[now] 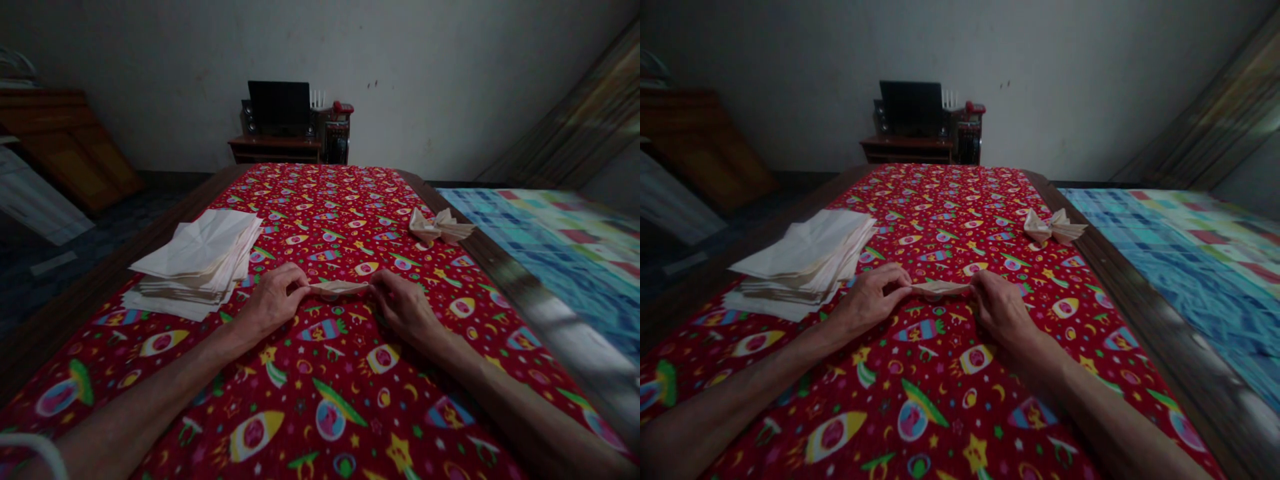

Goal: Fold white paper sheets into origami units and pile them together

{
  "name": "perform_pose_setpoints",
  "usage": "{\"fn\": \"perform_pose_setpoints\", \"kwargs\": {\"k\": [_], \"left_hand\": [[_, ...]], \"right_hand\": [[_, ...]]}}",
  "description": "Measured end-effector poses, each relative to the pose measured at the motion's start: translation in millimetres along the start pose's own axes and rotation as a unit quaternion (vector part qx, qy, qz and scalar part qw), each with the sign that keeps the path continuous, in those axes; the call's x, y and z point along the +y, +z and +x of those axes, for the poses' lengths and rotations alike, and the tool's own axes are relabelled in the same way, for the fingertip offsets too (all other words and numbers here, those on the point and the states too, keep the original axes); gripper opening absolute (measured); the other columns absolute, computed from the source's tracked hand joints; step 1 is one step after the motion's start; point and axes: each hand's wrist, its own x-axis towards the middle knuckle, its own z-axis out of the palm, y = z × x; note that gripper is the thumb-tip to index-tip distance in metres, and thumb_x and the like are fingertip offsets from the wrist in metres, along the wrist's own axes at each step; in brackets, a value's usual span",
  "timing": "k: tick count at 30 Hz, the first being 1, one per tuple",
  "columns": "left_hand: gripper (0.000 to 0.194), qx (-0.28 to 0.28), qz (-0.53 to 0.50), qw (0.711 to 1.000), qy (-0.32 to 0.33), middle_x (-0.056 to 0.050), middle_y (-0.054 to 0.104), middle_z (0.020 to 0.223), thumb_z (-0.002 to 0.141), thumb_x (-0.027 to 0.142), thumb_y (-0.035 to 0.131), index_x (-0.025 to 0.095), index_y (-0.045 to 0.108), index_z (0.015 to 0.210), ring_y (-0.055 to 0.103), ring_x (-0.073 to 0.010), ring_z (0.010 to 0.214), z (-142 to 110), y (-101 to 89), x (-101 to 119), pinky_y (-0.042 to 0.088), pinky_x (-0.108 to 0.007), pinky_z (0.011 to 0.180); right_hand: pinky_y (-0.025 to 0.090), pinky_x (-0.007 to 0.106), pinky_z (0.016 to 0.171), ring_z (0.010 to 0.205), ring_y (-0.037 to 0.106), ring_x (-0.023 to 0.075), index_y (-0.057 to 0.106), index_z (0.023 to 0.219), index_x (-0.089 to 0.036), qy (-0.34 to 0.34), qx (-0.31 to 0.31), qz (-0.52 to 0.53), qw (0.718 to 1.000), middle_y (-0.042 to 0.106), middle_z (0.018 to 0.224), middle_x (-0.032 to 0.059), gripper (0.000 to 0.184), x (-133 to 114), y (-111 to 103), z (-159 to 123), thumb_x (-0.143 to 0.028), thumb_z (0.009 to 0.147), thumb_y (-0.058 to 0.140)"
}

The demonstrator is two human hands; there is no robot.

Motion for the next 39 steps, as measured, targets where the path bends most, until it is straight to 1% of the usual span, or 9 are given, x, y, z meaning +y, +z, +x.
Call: {"fn": "perform_pose_setpoints", "kwargs": {"k": [9,15,20,24,28,31,33,36,39], "left_hand": [[0.010,-0.061,-0.013,0.997,-0.042,-0.001,0.064,0.077,0.077,0.015,0.053,0.018,0.054,0.068,0.059,-0.0153,0.073,5.1,-2.9,-1.4,0.045,-0.028,0.071],[0.005,-0.054,0.044,0.997,-0.015,-0.004,0.064,0.083,0.078,0.020,0.056,0.017,0.058,0.081,0.060,-0.0186,0.076,5.0,4.1,4.2,0.047,-0.030,0.069],[0.055,-0.067,0.030,0.996,-0.052,-0.001,0.068,0.093,0.063,0.027,0.076,0.025,0.055,0.114,0.064,-0.0218,0.087,10.9,12.1,15.0,0.050,-0.032,0.075],[0.060,-0.060,-0.044,0.993,-0.090,0.001,0.070,0.098,0.064,0.020,0.075,0.026,0.053,0.120,0.067,-0.0177,0.081,14.7,11.5,18.8,0.052,-0.027,0.072],[0.067,-0.057,-0.013,0.998,-0.013,-0.001,0.065,0.115,0.066,0.016,0.074,0.028,0.049,0.126,0.063,-0.0189,0.099,11.9,7.6,18.6,0.049,-0.031,0.086],[0.053,-0.084,0.029,0.993,0.079,-0.002,0.064,0.118,0.071,0.016,0.071,0.027,0.055,0.120,0.058,-0.0200,0.109,8.8,5.1,20.3,0.044,-0.034,0.095],[0.037,-0.085,0.025,0.991,0.104,-0.001,0.066,0.113,0.076,0.016,0.067,0.026,0.062,0.111,0.059,-0.0190,0.107,7.3,4.8,21.5,0.043,-0.034,0.095],[0.012,-0.061,-0.014,0.997,0.052,-0.001,0.071,0.093,0.079,0.017,0.064,0.022,0.069,0.089,0.065,-0.0166,0.087,6.0,6.3,21.1,0.048,-0.028,0.081],[0.006,-0.036,-0.039,0.998,-0.029,0.001,0.070,0.076,0.075,0.015,0.066,0.020,0.069,0.076,0.064,-0.0134,0.069,6.5,9.0,19.3,0.049,-0.023,0.065]], "right_hand": [[0.032,0.024,0.052,0.054,0.048,0.0136,0.045,0.078,-0.020,0.027,-0.017,-0.026,0.999,0.055,0.064,0.0010,0.013,-3.0,4.4,2.8,-0.025,0.088,0.039],[0.031,0.024,0.052,0.053,0.048,0.0135,0.041,0.075,-0.021,0.018,-0.040,-0.015,0.999,0.054,0.064,0.0014,0.012,-10.0,2.6,3.3,-0.023,0.088,0.039],[0.028,0.024,0.049,0.051,0.044,0.0127,0.040,0.074,-0.021,0.029,-0.051,-0.010,0.998,0.051,0.060,0.0000,0.012,-13.3,1.0,3.1,-0.022,0.087,0.038],[0.029,0.024,0.051,0.053,0.045,0.0130,0.040,0.074,-0.021,0.024,-0.057,-0.003,0.998,0.052,0.063,0.0011,0.013,-11.1,1.2,1.8,-0.022,0.087,0.037],[0.030,0.024,0.053,0.054,0.044,0.0130,0.041,0.074,-0.021,0.002,-0.065,0.001,0.998,0.052,0.064,0.0014,0.013,-9.0,1.6,-0.6,-0.018,0.086,0.037],[0.031,0.026,0.054,0.057,0.044,0.0140,0.042,0.075,-0.021,-0.020,-0.068,0.002,0.997,0.053,0.067,0.0027,0.011,-7.4,1.8,-2.9,-0.015,0.084,0.039],[0.031,0.026,0.055,0.058,0.044,0.0142,0.043,0.076,-0.022,-0.029,-0.075,-0.001,0.997,0.054,0.068,0.0031,0.011,-6.4,1.6,-3.8,-0.014,0.083,0.041],[0.029,0.025,0.052,0.054,0.041,0.0127,0.043,0.075,-0.021,-0.009,-0.091,-0.003,0.996,0.052,0.066,0.0013,0.011,-6.8,0.2,-3.3,-0.017,0.085,0.040],[0.029,0.024,0.051,0.053,0.042,0.0117,0.043,0.073,-0.021,0.016,-0.091,-0.010,0.996,0.051,0.063,-0.0003,0.016,-9.7,-2.7,-1.0,-0.023,0.089,0.040]]}}
